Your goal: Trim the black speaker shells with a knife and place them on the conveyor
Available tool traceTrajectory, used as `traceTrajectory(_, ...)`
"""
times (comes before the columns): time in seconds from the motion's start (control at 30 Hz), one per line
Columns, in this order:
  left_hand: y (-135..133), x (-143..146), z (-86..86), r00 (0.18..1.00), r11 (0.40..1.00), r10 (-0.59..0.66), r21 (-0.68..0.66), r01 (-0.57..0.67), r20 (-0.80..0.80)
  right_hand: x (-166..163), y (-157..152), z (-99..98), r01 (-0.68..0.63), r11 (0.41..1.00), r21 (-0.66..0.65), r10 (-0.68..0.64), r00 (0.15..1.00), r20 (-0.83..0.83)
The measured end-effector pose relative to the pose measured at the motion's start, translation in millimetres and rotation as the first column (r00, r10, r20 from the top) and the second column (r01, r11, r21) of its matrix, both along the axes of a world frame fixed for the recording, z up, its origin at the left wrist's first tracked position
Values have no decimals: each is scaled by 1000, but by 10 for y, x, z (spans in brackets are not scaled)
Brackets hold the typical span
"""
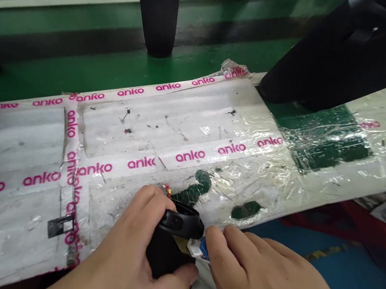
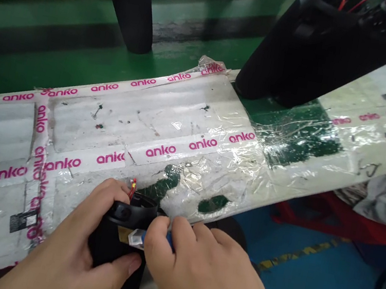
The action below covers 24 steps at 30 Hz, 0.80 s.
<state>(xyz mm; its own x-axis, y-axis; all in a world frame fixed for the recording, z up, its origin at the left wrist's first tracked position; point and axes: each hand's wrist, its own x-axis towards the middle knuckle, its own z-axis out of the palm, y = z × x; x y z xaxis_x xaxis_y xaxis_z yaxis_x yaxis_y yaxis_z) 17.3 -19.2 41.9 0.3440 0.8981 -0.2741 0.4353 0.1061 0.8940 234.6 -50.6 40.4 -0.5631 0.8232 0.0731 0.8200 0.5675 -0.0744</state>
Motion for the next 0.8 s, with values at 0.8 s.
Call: traceTrajectory(0.8, -52, 131, 71, 988, 999, 31, -34, -37, -153, -25, 259, 252, -35, 994, -100, 31, 999, -40)
